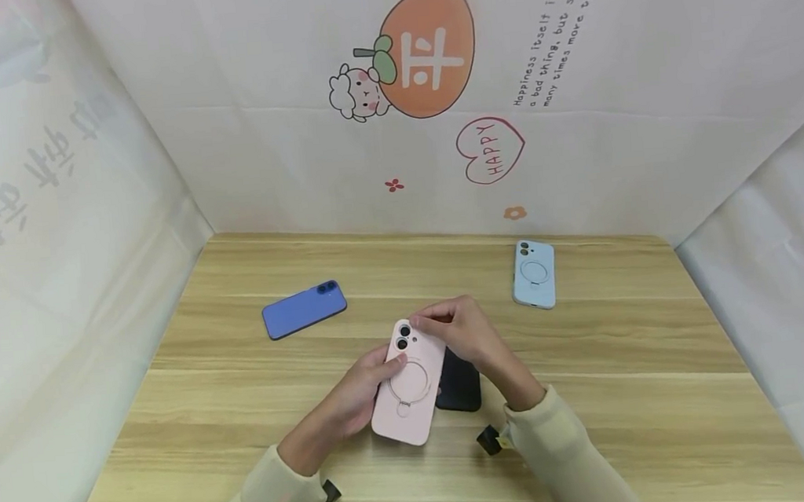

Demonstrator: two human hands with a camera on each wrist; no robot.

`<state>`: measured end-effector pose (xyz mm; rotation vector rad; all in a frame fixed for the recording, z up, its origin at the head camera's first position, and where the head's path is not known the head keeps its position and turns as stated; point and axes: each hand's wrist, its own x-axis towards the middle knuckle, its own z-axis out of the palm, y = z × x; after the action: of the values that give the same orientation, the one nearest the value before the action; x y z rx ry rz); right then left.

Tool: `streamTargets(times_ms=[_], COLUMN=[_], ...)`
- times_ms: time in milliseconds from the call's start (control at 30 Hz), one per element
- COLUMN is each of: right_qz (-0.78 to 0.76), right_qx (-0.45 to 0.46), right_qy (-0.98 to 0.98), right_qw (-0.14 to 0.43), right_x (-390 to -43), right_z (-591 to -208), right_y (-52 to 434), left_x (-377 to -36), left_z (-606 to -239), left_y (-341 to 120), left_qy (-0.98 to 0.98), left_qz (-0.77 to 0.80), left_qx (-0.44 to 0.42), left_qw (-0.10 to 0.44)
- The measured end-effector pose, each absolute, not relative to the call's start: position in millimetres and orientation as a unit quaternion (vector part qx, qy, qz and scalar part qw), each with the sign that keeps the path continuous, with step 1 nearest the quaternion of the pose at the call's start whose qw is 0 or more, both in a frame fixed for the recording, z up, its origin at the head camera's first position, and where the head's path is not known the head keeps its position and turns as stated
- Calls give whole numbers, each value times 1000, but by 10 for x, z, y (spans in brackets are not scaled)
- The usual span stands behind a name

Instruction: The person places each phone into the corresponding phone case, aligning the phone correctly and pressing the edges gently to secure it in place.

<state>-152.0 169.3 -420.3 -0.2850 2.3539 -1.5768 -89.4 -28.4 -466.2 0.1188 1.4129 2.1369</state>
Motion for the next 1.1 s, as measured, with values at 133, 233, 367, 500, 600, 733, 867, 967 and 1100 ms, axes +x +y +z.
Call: streamTargets(times_ms=[133, 233, 367, 500, 600, 733, 867, 967, 1100], right_qz=[-546, -543, -542, -542, -543, -559, -583, -600, -618], right_qx=[-101, -103, -98, -79, -64, -52, -38, -29, -25], right_qy=[820, 822, 823, 824, 823, 810, 792, 779, 764], right_qw=[139, 134, 137, 146, 156, 169, 174, 179, 184], right_x=[-1517, -1525, -1533, -1537, -1537, -1537, -1526, -1522, -1526], right_z=[-4217, -4222, -4211, -4199, -4199, -4205, -4205, -4216, -4237], right_y=[1682, 1673, 1677, 1714, 1747, 1772, 1775, 1772, 1765], left_x=[-886, -882, -891, -900, -899, -897, -898, -901, -901], left_z=[-4673, -4674, -4680, -4683, -4675, -4653, -4636, -4634, -4637], left_y=[-268, -267, -265, -265, -270, -279, -287, -288, -288], left_qy=[528, 528, 528, 529, 531, 528, 525, 524, 525], left_qz=[803, 805, 806, 810, 813, 818, 820, 821, 821], left_qx=[31, 28, 25, 15, 10, 4, -2, -1, -1], left_qw=[275, 269, 265, 253, 239, 229, 227, 227, 225])
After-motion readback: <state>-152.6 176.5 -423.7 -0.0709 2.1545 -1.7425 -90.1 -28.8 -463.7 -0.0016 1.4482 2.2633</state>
